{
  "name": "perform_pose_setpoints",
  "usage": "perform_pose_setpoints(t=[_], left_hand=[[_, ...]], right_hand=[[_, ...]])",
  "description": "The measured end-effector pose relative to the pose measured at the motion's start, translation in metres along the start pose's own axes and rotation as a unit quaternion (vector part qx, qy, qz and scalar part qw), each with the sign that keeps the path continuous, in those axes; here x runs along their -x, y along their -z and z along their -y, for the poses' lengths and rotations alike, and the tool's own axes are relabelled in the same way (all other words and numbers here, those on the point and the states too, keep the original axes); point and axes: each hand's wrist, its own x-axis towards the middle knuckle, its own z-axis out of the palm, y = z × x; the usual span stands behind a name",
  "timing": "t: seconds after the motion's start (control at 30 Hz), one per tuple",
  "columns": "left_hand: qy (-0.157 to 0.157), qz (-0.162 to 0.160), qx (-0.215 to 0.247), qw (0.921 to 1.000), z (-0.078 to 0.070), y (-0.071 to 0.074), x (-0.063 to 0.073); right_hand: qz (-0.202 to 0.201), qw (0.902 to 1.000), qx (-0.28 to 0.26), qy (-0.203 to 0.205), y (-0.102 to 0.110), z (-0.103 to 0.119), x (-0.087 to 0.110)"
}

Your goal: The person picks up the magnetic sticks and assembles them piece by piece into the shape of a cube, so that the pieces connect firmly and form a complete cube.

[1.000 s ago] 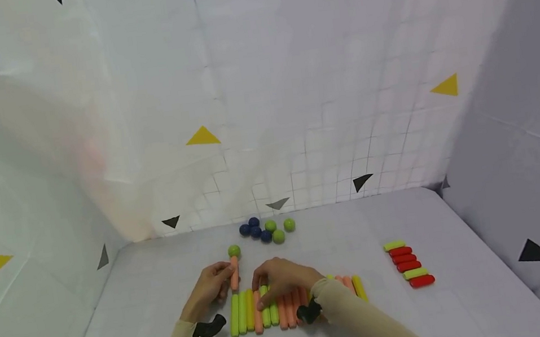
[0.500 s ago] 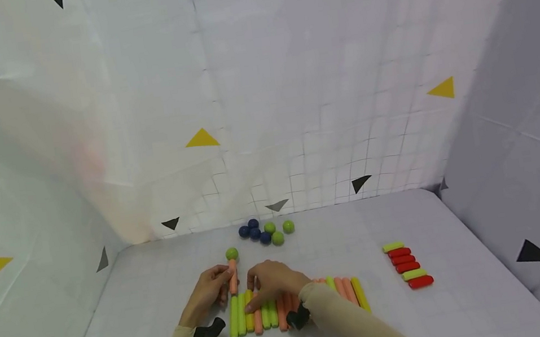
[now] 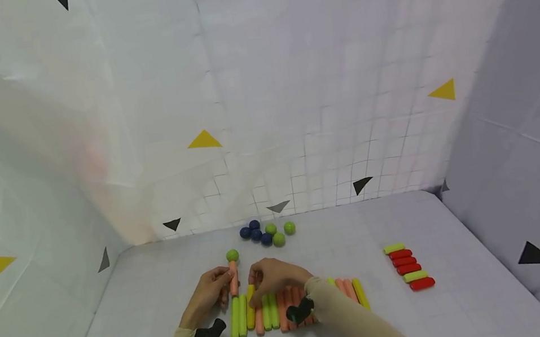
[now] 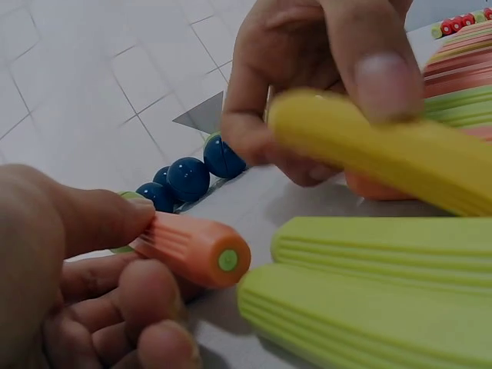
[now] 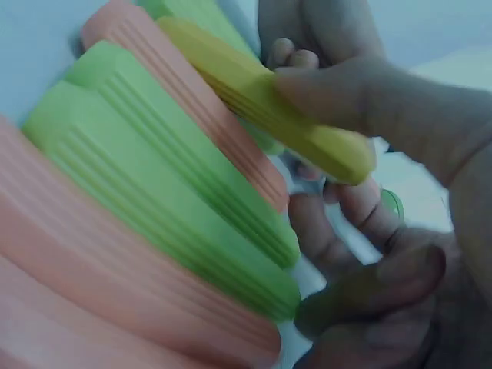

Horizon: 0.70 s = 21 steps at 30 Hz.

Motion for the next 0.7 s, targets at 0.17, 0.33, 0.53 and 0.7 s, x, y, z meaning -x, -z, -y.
perform_pose_setpoints(t=[0.17,0.33,0.53,0.7], left_hand=[[-0.001,0.0,0.0,1.0,-0.001,0.0,0.0],[0.004,-0.002,0.001,1.0,-0.002,-0.001,0.001],[0.007,-0.009,-0.006,0.9999,-0.003,-0.001,0.001],[0.009,-0.019,-0.016,0.9997,-0.004,-0.003,0.002]], right_hand=[[-0.014,0.9976,-0.063,0.024,0.008,-0.012,0.002],[-0.084,0.9904,-0.109,0.014,0.02,-0.023,0.01],[-0.241,0.9573,-0.153,-0.047,0.028,-0.032,0.014],[-0.303,0.9286,-0.19,-0.098,0.026,-0.034,0.014]])
